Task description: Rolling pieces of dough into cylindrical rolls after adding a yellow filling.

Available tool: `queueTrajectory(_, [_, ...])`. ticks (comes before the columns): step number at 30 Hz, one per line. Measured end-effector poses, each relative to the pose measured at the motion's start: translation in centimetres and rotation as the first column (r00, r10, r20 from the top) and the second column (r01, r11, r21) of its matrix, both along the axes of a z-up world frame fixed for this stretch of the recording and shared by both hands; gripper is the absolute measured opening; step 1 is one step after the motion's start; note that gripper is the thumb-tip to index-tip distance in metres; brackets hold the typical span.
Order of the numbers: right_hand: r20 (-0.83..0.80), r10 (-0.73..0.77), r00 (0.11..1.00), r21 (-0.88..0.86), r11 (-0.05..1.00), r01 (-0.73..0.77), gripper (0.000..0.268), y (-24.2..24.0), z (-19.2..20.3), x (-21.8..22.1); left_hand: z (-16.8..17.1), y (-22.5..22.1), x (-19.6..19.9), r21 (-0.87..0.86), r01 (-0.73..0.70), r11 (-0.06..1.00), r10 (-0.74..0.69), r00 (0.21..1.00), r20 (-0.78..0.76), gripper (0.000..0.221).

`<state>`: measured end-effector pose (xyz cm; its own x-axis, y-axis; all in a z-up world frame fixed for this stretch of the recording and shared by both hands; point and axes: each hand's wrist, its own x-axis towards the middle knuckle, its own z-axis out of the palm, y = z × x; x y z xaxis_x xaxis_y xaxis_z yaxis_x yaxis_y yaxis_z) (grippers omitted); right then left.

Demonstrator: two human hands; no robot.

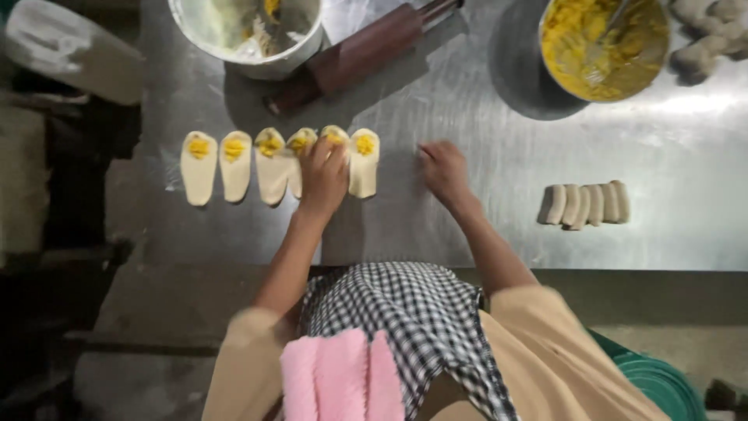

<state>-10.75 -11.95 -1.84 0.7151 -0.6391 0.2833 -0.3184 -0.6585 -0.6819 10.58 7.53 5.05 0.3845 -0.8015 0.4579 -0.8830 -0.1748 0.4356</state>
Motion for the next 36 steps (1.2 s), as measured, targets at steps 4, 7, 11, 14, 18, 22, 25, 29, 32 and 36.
queueTrajectory(4, [0.093,0.101,0.990,-0.027,0.995,-0.099,0.031,0.4,1.0,8.0,-1.3,-4.2,2.7,0.121,0.010,0.993,-0.013,1.000,0.021,0.031])
queueTrajectory(7, [-0.028,0.114,0.993,-0.098,0.988,-0.117,0.027,0.4,2.5,10.7,-1.9,-5.6,3.8,0.237,0.033,0.971,-0.035,0.999,0.008,0.028])
queueTrajectory(11, [-0.061,0.173,0.983,-0.058,0.983,-0.176,0.017,0.9,2.3,10.6,-3.1,-5.3,4.0,0.321,0.047,0.946,-0.044,0.999,-0.017,0.026])
queueTrajectory(14, [-0.042,0.206,0.978,-0.085,0.974,-0.209,0.018,2.7,3.3,8.4,-2.9,-2.8,2.7,0.187,0.086,0.979,-0.085,0.996,-0.015,0.018])
queueTrajectory(18, [-0.103,0.321,0.941,-0.264,0.904,-0.337,0.023,5.9,4.3,3.9,-0.6,1.1,0.0,0.198,0.150,0.969,-0.173,0.979,0.108,0.014])
queueTrajectory(22, [-0.023,0.312,0.950,-0.153,0.938,-0.311,0.031,6.3,2.3,3.0,0.1,1.7,-0.6,0.173,0.142,0.975,-0.161,0.981,0.104,0.026])
queueTrajectory(25, [-0.014,0.131,0.991,0.021,0.991,-0.130,0.029,5.7,2.3,4.2,-0.6,0.7,-0.5,0.100,0.039,0.994,-0.038,0.999,-0.015,0.031])
queueTrajectory(29, [0.012,0.063,0.998,-0.106,0.992,-0.062,0.042,4.8,3.7,6.3,-0.9,-1.6,0.1,0.187,0.051,0.981,-0.071,0.992,0.101,0.029])
queueTrajectory(32, [-0.047,0.077,0.996,-0.082,0.993,-0.080,0.024,4.9,2.5,6.8,-0.2,-2.6,-0.2,0.237,0.050,0.970,-0.078,0.991,0.108,0.018])
queueTrajectory(36, [-0.211,0.026,0.977,0.200,0.980,0.017,0.013,6.2,0.7,7.4,-3.0,-3.0,-1.1,0.238,-0.027,0.971,0.009,0.997,0.079,0.018])
